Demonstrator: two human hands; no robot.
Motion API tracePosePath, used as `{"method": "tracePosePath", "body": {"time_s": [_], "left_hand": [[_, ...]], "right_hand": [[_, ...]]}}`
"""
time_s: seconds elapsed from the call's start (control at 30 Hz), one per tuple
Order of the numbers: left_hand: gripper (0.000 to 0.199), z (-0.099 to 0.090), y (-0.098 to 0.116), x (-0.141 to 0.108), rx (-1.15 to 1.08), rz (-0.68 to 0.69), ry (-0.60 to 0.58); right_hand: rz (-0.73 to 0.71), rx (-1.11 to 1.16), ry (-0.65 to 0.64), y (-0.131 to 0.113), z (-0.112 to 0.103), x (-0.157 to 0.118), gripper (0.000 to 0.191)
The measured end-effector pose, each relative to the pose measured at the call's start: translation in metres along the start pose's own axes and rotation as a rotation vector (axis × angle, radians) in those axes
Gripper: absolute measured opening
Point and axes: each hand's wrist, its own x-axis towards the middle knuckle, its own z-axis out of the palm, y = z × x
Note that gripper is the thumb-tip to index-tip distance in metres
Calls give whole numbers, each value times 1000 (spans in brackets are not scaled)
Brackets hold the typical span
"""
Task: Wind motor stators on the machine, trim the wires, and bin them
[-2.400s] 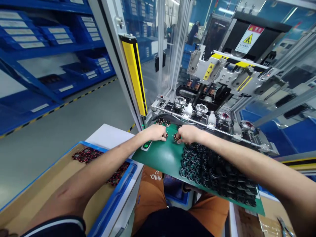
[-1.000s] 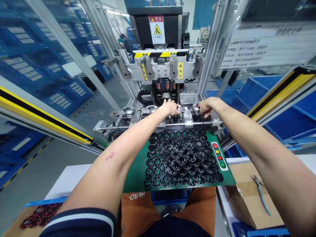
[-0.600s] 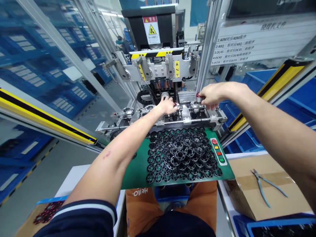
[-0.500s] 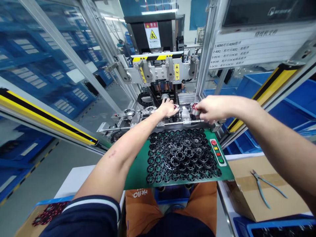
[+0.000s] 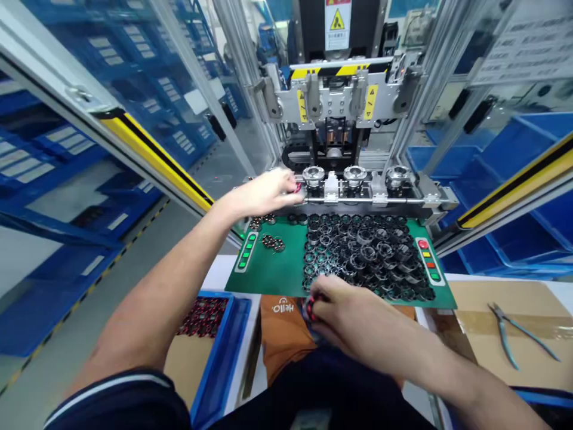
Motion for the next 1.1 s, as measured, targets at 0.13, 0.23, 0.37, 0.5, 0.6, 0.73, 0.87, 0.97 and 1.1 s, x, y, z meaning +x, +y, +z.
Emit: {"method": "tracePosePath", "body": {"time_s": [0.13, 0.23, 0.37, 0.5, 0.6, 0.73, 0.87, 0.97, 1.1], "left_hand": [[40, 51, -16, -121, -85, -187, -176], [32, 101, -21, -170, -101, -319, -174], [19, 150, -24, -189, -139, -458, -73], [52, 169, -33, -186, -202, -475, -11], [60, 172, -41, -178, -215, -455, -23], [47, 171, -46, -168, -189, -493, -53], [44, 166, -41, -161, -145, -552, -66], [51, 153, -33, -162, -116, -576, -62], [62, 128, -16, -181, -85, -586, 13]], "right_hand": [[213, -41, 79, 1, 48, 112, 28], [334, -50, 124, 11, 80, 176, 49], [457, -84, 169, 25, 109, 220, 55], [531, -100, 208, 35, 118, 237, 50], [547, -93, 209, 42, 115, 247, 50], [552, -81, 198, 48, 110, 263, 48], [545, -74, 197, 46, 105, 277, 47], [530, -74, 195, 37, 97, 270, 55], [415, -59, 163, 15, 91, 210, 69]]}}
